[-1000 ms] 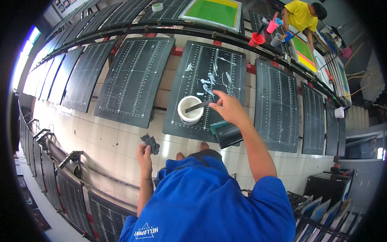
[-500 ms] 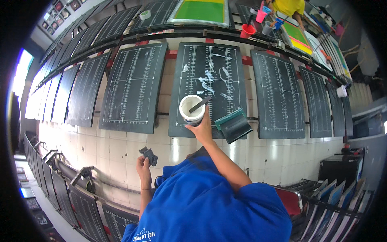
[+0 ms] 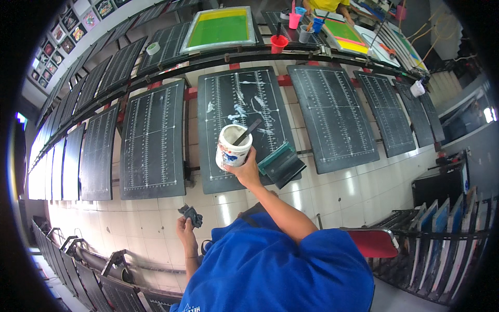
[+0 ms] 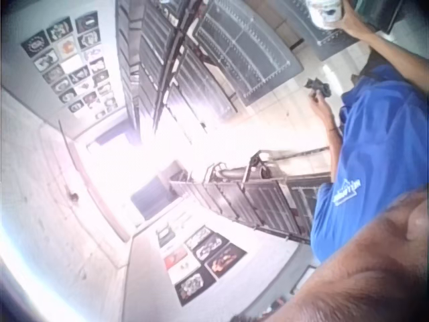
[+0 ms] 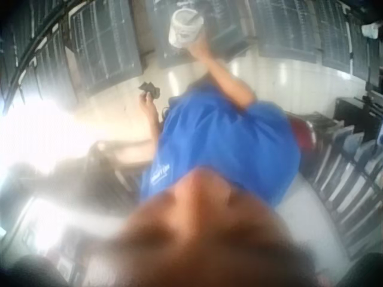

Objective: The person uses a squeegee to spread white ink across a screen printing frame, repeatedly wiping the squeegee with a cloth. They also handle a bucket of ink and a water jug, moving them around the workspace.

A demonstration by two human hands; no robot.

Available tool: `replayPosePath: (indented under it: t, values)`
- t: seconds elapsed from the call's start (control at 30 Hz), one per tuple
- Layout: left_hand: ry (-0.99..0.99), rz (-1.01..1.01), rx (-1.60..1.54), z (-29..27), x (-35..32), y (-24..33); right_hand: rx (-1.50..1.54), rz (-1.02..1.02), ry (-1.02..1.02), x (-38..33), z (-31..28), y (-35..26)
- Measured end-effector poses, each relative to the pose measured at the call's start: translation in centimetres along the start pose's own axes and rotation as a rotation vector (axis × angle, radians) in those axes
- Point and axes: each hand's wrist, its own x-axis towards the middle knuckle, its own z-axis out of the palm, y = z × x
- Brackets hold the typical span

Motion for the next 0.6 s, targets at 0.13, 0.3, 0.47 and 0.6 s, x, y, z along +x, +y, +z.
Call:
replayPosePath:
  t: [0.13,0.3,0.47,0.6]
  values:
    - [0.017,0.006,0.017,3.1,-0.1,0.7,0.247,-0.035,0.042,1.8,-5.5,-2.8]
    - [0.064,0.031,-0.004,5.6,-0.2,0.0,-0.051,-0.131,0.310,7.2,-20.4,-3.1]
    - [0.157,0.009,0.010,9.9,-1.1,-0.3,-0.390,-0.062,0.602,12.2,-36.6,0.7]
    - [0.223,-0.004,0.068,14.0,-2.6,0.3,-0.469,-0.030,0.665,14.4,-43.9,2.2]
